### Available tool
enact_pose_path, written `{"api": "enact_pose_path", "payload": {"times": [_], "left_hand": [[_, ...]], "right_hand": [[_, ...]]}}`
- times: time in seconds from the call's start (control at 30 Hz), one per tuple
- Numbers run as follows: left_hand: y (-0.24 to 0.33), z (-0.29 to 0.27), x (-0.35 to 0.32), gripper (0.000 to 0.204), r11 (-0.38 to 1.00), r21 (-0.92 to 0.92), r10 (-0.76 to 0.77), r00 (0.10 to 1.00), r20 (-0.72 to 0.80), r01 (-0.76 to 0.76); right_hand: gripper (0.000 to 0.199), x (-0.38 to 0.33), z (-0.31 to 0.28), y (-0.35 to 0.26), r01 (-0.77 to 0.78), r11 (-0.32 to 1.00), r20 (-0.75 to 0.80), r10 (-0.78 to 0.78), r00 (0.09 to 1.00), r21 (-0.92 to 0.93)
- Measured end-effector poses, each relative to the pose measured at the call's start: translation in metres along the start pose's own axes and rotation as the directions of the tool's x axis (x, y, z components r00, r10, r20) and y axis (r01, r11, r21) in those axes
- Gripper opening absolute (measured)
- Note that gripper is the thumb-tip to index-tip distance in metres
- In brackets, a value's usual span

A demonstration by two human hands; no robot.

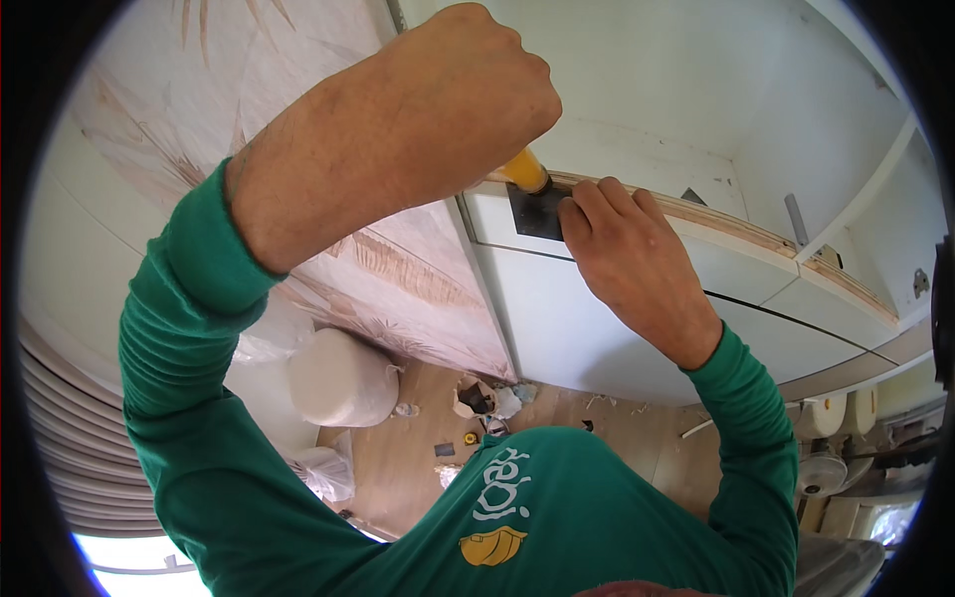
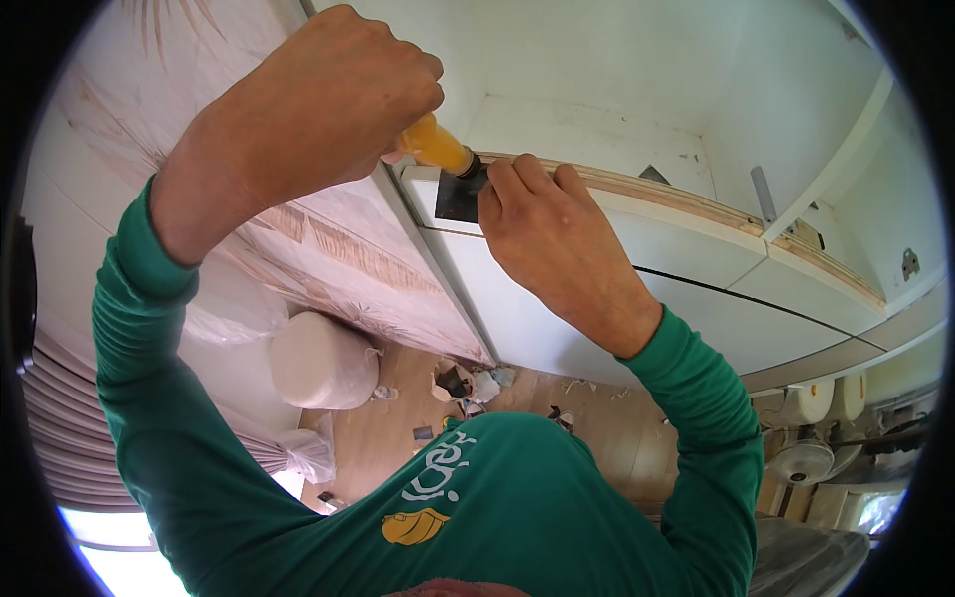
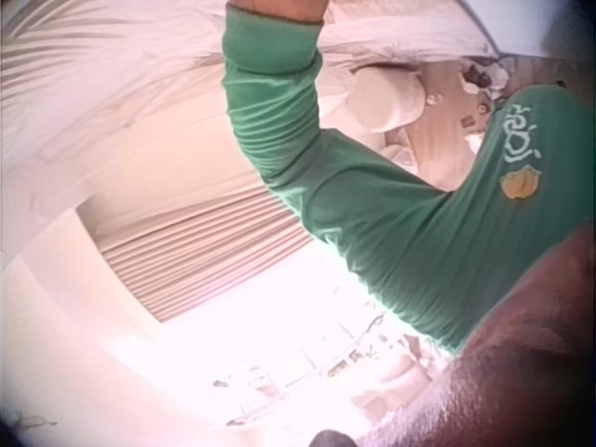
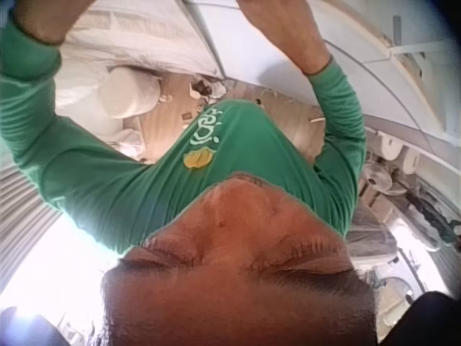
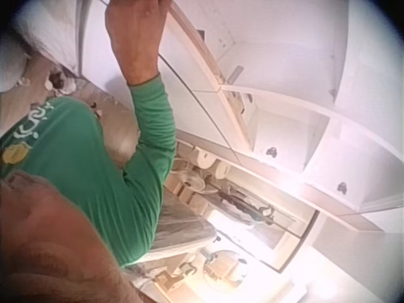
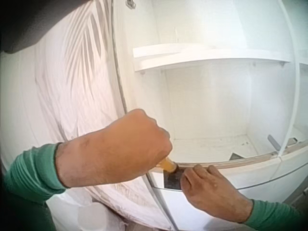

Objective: The person applies a liquid substance from a small bottle to the unfinished edge of a white cabinet using a scraper and their fingers. They apply the liquid, spread it with the scraper, and smooth the area.

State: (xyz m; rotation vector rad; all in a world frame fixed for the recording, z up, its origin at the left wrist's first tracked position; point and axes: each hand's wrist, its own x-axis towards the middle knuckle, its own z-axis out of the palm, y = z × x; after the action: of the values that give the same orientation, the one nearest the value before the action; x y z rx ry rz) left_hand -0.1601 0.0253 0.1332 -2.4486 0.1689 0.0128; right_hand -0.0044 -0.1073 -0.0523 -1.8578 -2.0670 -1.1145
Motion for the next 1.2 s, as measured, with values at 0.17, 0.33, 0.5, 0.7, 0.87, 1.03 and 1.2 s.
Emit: {"api": "enact_pose_path", "payload": {"times": [0.17,0.33,0.5,0.7,0.87,1.03,1.2], "left_hand": [[0.001,-0.001,-0.011,0.015,0.999,-0.018,-0.029,0.997,-0.073,0.028],[0.010,0.023,-0.018,0.014,0.982,0.091,-0.149,0.973,-0.175,0.166],[0.017,0.027,-0.029,0.023,0.958,0.088,-0.251,0.946,-0.206,0.273],[0.014,0.033,-0.046,0.023,0.926,0.001,-0.365,0.896,-0.252,0.378],[0.030,0.035,-0.054,0.023,0.880,-0.126,-0.475,0.842,-0.257,0.458],[0.050,0.051,-0.058,0.027,0.856,-0.219,-0.502,0.854,-0.137,0.468],[0.055,0.054,-0.068,0.031,0.786,-0.287,-0.592,0.800,-0.096,0.547]], "right_hand": [[0.015,0.000,-0.002,0.000,0.007,1.000,-0.018,-0.007,1.000,-0.015],[0.012,0.002,-0.004,0.001,0.013,1.000,-0.010,-0.013,1.000,-0.006],[0.011,0.004,-0.005,0.003,0.012,1.000,0.022,-0.013,1.000,0.028],[0.011,0.007,-0.006,0.003,0.007,0.999,0.026,-0.008,1.000,0.031],[0.013,0.007,-0.007,0.002,-0.009,0.998,0.059,0.006,0.998,0.057],[0.013,0.005,-0.006,0.002,0.004,0.999,0.034,-0.006,0.999,0.048],[0.015,0.005,-0.005,0.001,-0.010,0.999,0.036,0.008,0.999,0.044]]}}
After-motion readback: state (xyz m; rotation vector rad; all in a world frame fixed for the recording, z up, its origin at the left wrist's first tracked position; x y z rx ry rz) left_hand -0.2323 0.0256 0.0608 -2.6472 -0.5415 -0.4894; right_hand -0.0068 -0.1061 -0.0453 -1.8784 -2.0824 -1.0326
